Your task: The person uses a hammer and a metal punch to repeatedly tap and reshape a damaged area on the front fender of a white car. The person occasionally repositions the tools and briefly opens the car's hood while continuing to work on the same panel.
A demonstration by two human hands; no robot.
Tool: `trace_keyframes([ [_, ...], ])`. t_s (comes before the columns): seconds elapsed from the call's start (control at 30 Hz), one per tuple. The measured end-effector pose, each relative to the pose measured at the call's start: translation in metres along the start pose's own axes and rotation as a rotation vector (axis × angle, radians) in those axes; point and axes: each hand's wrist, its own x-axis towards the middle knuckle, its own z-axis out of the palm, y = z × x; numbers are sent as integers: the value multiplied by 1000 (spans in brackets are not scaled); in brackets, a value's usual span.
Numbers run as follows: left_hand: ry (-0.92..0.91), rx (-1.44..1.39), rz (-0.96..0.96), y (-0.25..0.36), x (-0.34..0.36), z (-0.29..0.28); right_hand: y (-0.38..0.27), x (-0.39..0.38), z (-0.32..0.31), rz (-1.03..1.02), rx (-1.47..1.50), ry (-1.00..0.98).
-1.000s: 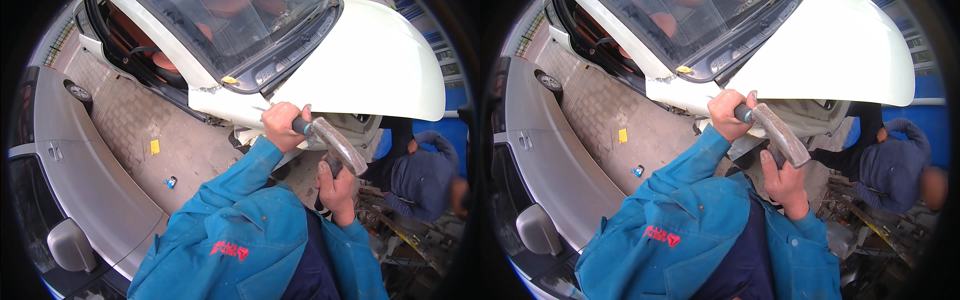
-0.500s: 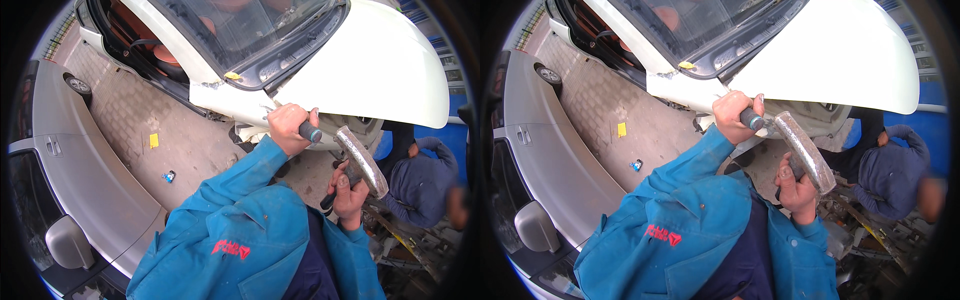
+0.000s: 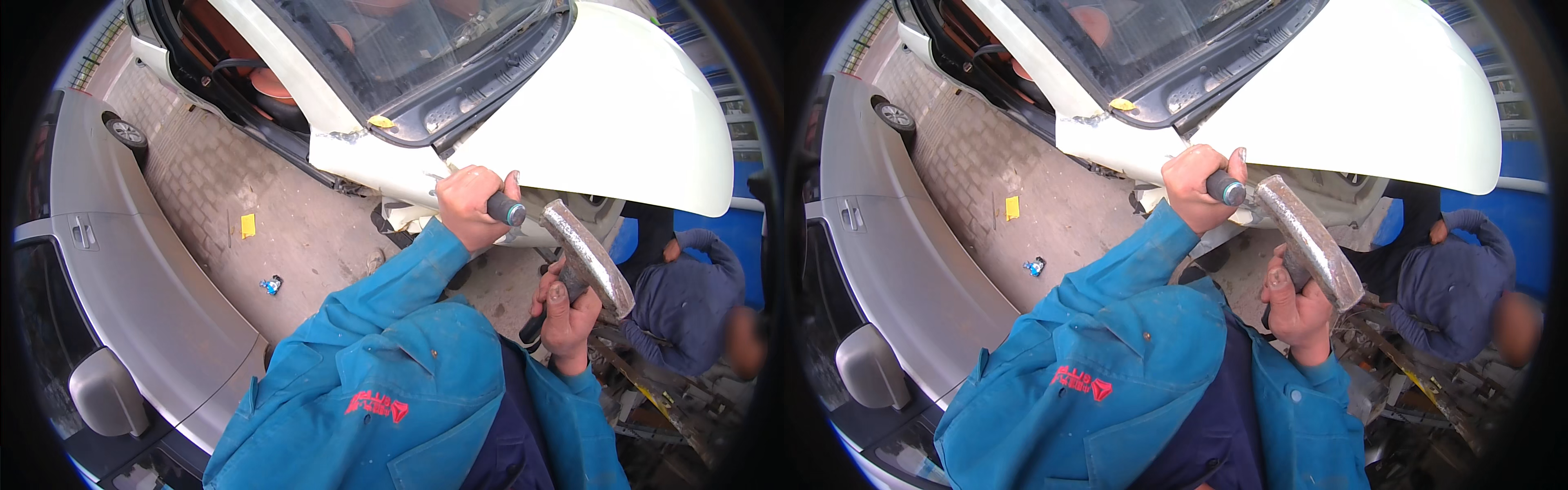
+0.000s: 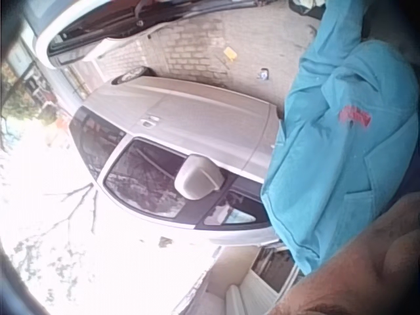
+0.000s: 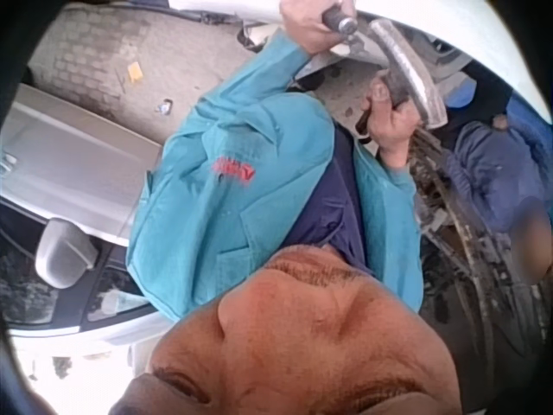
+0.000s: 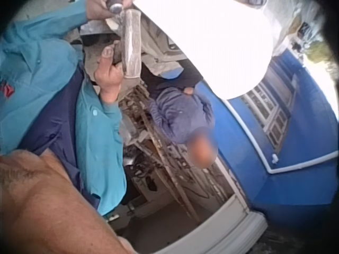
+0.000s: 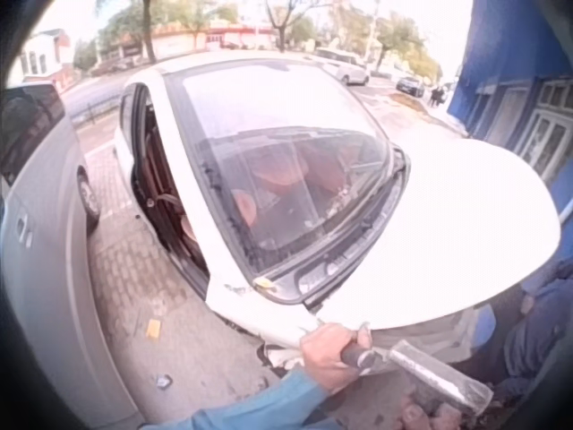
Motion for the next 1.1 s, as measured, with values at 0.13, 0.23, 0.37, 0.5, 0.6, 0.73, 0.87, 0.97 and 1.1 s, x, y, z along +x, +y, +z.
trace_keyframes([
  [0.13,40,15,-51,-2,2,-2,-2,0,4,-134,77,22],
  [0.23,20,1,-15,-2,2,-3,1,8,6,-309,197,21],
  [0.37,4,15,29,-3,-1,-5,-3,13,6,-48,-365,-51],
  [0.5,-1,0,37,-3,-2,-5,-13,2,10,-83,-21,10],
  [0.6,-16,7,44,-3,-3,-5,-12,1,16,-423,142,111],
  [0.73,-42,4,92,-4,-5,-3,-7,4,13,-66,-261,33],
  [0.87,-78,14,72,-4,-8,0,-10,-4,8,-195,42,64],
  [0.97,-80,46,76,-6,-10,-1,-8,-4,13,-346,34,160],
  [1.1,-131,74,143,-9,-13,-1,4,3,12,-146,-401,9],
])
